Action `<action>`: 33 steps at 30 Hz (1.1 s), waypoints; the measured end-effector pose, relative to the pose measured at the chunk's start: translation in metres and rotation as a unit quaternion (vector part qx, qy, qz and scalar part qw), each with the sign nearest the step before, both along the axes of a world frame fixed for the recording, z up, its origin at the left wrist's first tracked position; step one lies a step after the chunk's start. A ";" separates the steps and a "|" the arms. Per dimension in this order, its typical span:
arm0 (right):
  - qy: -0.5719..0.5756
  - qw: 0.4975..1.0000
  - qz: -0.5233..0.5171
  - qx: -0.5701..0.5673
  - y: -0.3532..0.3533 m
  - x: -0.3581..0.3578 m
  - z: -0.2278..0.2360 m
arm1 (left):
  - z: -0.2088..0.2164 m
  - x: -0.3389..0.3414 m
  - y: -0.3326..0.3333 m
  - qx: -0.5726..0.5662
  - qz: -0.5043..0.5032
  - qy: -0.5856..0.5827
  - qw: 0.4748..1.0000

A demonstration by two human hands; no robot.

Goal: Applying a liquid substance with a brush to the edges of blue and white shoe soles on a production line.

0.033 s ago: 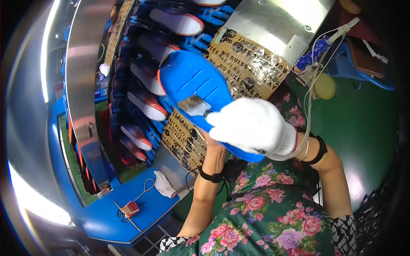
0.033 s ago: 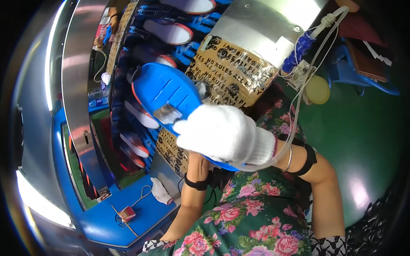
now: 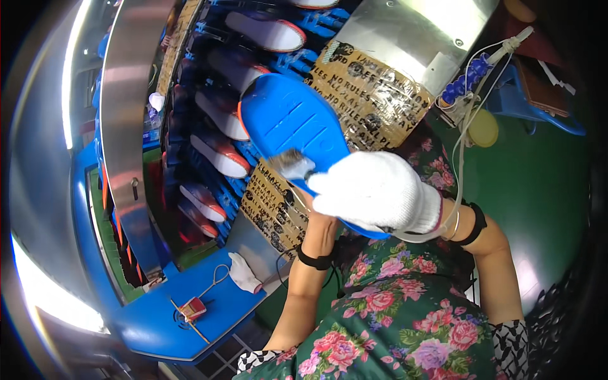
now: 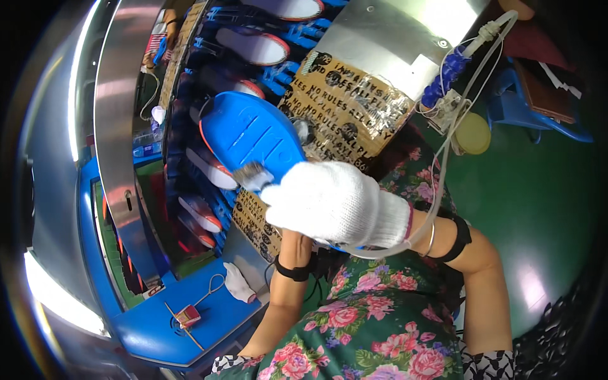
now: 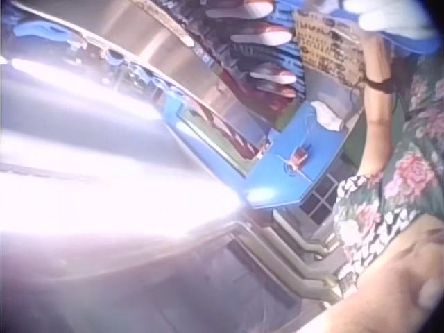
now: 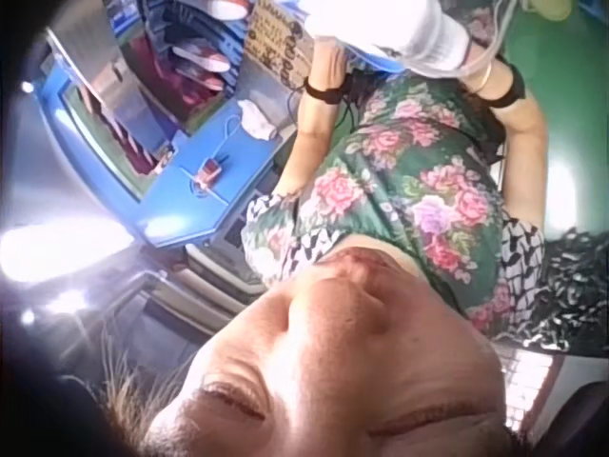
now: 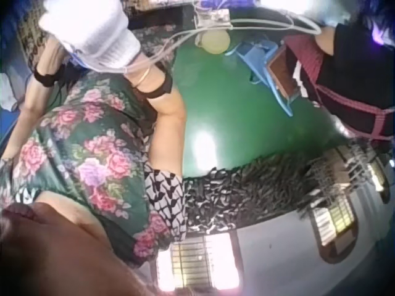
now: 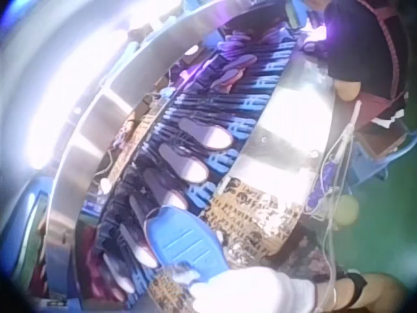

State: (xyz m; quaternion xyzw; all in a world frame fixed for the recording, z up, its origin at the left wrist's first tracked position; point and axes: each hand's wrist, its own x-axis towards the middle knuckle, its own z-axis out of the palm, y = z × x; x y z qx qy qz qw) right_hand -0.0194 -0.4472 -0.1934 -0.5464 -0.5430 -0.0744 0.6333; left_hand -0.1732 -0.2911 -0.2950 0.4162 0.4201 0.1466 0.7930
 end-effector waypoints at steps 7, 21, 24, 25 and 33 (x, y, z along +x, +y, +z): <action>0.033 0.998 0.044 -0.007 -0.005 -0.004 0.007 | -0.003 -0.009 0.002 -0.012 -0.015 -0.033 0.999; 0.099 0.987 0.123 -0.014 0.000 -0.026 -0.012 | 0.031 0.021 0.001 -0.195 -0.149 -0.422 0.873; 0.190 0.975 0.109 -0.041 -0.006 -0.022 -0.010 | 0.028 0.017 0.009 -0.170 -0.139 -0.406 0.887; 0.094 0.991 0.087 -0.027 -0.004 -0.024 -0.012 | 0.035 0.020 0.005 -0.182 -0.124 -0.408 0.886; 0.175 0.980 0.081 -0.054 -0.010 -0.033 -0.016 | 0.033 0.023 0.006 -0.194 -0.119 -0.447 0.865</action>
